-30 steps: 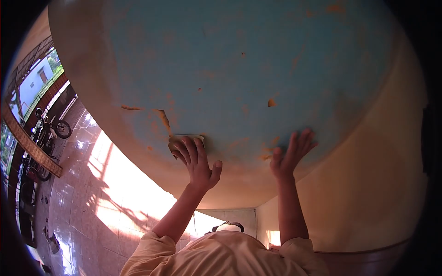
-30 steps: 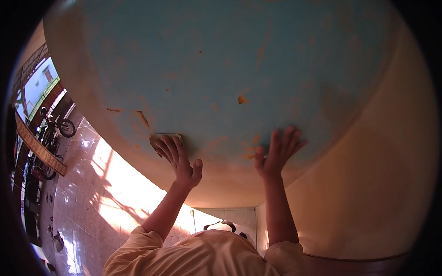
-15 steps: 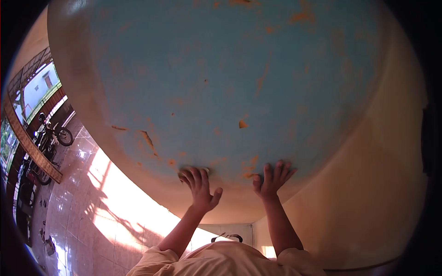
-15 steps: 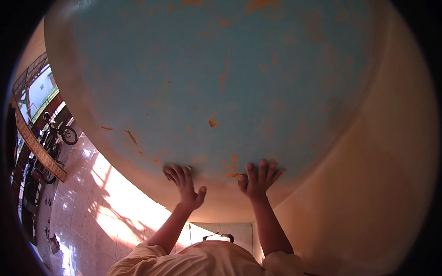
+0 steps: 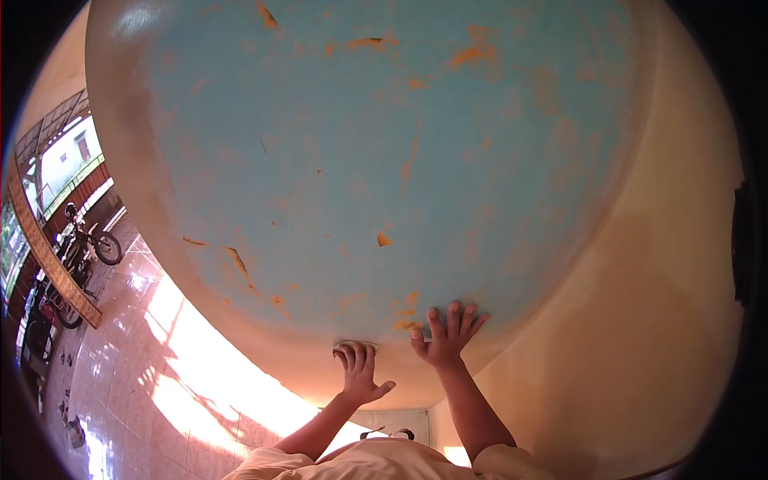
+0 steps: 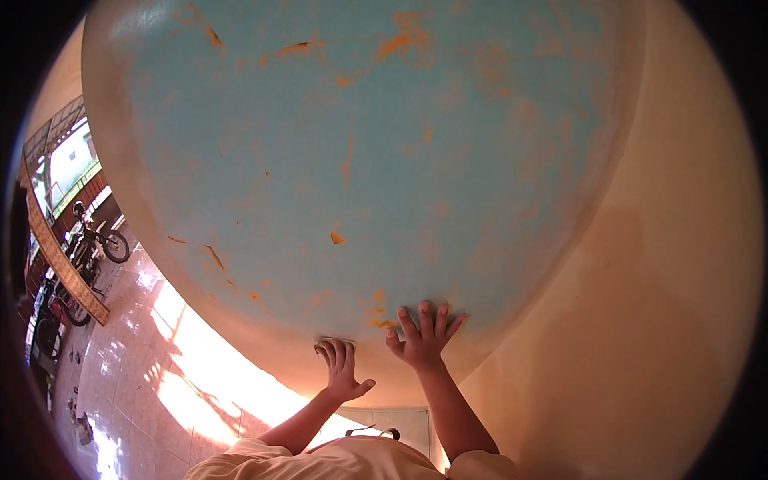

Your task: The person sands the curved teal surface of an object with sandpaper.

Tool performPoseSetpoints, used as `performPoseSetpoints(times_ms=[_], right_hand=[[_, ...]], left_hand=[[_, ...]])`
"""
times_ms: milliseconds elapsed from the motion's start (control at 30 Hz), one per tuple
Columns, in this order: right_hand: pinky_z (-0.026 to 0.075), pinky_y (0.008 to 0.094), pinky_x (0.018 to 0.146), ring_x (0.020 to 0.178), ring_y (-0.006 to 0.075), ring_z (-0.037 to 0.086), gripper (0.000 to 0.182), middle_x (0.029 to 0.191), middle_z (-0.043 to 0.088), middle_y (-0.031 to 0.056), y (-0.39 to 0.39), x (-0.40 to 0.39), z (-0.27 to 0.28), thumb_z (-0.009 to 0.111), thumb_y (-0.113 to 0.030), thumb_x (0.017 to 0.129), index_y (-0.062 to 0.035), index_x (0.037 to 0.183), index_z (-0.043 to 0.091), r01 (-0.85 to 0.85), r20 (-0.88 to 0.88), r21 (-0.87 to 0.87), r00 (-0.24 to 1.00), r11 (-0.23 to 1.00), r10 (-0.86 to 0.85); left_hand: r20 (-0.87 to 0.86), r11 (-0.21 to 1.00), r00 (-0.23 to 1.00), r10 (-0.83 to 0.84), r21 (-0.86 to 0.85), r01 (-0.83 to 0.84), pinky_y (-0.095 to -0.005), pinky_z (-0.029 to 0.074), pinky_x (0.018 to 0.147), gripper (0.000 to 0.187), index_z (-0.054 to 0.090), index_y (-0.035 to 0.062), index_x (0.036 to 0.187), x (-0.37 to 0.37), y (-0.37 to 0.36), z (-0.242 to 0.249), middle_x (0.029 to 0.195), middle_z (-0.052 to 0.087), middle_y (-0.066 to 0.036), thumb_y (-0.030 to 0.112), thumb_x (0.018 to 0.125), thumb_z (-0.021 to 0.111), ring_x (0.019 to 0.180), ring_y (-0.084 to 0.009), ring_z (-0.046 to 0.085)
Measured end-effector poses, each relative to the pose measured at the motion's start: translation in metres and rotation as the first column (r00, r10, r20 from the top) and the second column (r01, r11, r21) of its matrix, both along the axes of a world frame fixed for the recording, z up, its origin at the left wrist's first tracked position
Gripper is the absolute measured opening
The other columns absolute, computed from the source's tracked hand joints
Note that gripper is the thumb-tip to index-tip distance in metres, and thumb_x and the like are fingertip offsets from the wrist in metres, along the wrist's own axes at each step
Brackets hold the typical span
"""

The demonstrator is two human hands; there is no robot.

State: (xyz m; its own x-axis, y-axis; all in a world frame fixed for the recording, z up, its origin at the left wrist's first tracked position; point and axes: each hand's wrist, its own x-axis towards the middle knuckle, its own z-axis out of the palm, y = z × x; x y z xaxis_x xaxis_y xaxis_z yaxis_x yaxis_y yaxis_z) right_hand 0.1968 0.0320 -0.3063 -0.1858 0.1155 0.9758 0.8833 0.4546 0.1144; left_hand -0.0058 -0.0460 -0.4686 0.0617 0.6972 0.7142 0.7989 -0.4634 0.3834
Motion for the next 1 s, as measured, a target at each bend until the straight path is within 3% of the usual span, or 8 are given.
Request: performPoseSetpoints(times_ms=[133,233,400,567,600,633,833,1000], right_hand=[[0.003,0.0728,0.119,0.156,0.0423,0.015,0.060,0.168,0.027,0.0136,0.000,0.000,-0.003,0.044,-0.051,0.102,-0.0230,0.155,0.044,-0.002,0.016,0.008,1.000,1.000,0.002],[0.002,0.0726,0.119,0.156,0.0406,0.016,0.058,0.167,0.029,0.0117,-0.001,0.000,-0.007,0.048,-0.049,0.099,-0.0257,0.152,0.048,-0.031,-0.007,-0.001,0.999,1.000,0.031],[0.001,0.0724,0.119,0.156,0.0391,0.018,0.055,0.166,0.032,0.0105,0.000,-0.005,-0.009,0.053,-0.047,0.097,-0.0283,0.149,0.052,-0.044,-0.044,-0.010,0.998,0.999,0.043],[0.000,0.0734,0.119,0.157,0.0393,0.016,0.054,0.166,0.031,0.0117,-0.003,-0.005,-0.009,0.055,-0.046,0.096,-0.0263,0.146,0.055,-0.049,-0.044,-0.070,0.998,0.996,0.045],[0.000,0.0734,0.119,0.157,0.0393,0.016,0.054,0.166,0.031,0.0117,-0.003,-0.005,-0.008,0.055,-0.046,0.096,-0.0263,0.146,0.055,-0.049,-0.044,-0.067,0.998,0.997,0.046],[0.000,0.0734,0.119,0.157,0.0395,0.015,0.054,0.166,0.031,0.0120,-0.002,-0.006,-0.008,0.056,-0.045,0.096,-0.0255,0.146,0.055,-0.064,-0.054,-0.073,0.997,0.995,0.060],[-0.001,0.0741,0.118,0.157,0.0414,0.013,0.057,0.167,0.029,0.0132,-0.003,-0.006,-0.014,0.056,-0.044,0.097,-0.0228,0.149,0.051,-0.094,-0.060,-0.099,0.994,0.991,0.089],[-0.003,0.0753,0.117,0.156,0.0432,0.014,0.063,0.166,0.029,0.0150,-0.002,-0.010,0.003,0.054,-0.045,0.098,-0.0212,0.155,0.042,-0.148,-0.098,-0.090,0.985,0.985,0.139]], left_hand=[[-0.228,0.978,0.971,0.069,0.207,-0.021,-0.0772,-0.009,0.110,0.106,0.029,-0.0054,0.155,-0.006,0.018,0.095,0.168,0.003,-0.032,0.077,0.091,0.047,0.151,-0.0590,-0.010],[-0.257,0.954,0.955,0.149,0.291,-0.071,-0.0735,-0.009,0.113,0.100,0.033,-0.0041,0.155,-0.015,0.023,0.185,0.168,0.011,-0.029,0.074,0.094,0.047,0.153,-0.0566,-0.005],[-0.138,0.944,0.982,0.130,0.320,-0.080,-0.0717,-0.007,0.115,0.094,0.036,-0.0011,0.156,-0.008,0.024,0.199,0.167,0.015,-0.029,0.069,0.094,0.050,0.154,-0.0537,-0.002],[-0.232,0.933,0.944,0.234,0.328,-0.150,-0.0744,0.013,0.112,0.077,0.056,0.0110,0.146,-0.004,0.027,0.182,0.158,0.041,-0.022,0.062,0.088,0.063,0.146,-0.0532,0.028],[-0.246,0.935,0.942,0.226,0.325,-0.140,-0.0748,0.016,0.111,0.077,0.056,0.0119,0.146,-0.008,0.025,0.196,0.158,0.042,-0.021,0.061,0.088,0.065,0.145,-0.0521,0.031],[-0.314,0.945,0.925,0.216,0.307,-0.116,-0.0748,0.005,0.114,0.083,0.047,0.0073,0.152,-0.015,0.027,0.217,0.162,0.031,-0.027,0.057,0.088,0.065,0.152,-0.0549,0.014],[-0.312,0.867,0.902,0.298,0.484,-0.119,-0.0692,0.009,0.118,0.077,0.046,0.0102,0.154,-0.032,0.033,0.379,0.164,0.033,-0.021,0.050,0.091,0.064,0.153,-0.0481,0.020],[-0.398,0.886,0.882,0.250,0.461,-0.043,-0.0677,0.011,0.118,0.075,0.047,0.0117,0.154,-0.023,0.031,0.398,0.165,0.034,-0.018,0.054,0.093,0.060,0.154,-0.0458,0.021]])
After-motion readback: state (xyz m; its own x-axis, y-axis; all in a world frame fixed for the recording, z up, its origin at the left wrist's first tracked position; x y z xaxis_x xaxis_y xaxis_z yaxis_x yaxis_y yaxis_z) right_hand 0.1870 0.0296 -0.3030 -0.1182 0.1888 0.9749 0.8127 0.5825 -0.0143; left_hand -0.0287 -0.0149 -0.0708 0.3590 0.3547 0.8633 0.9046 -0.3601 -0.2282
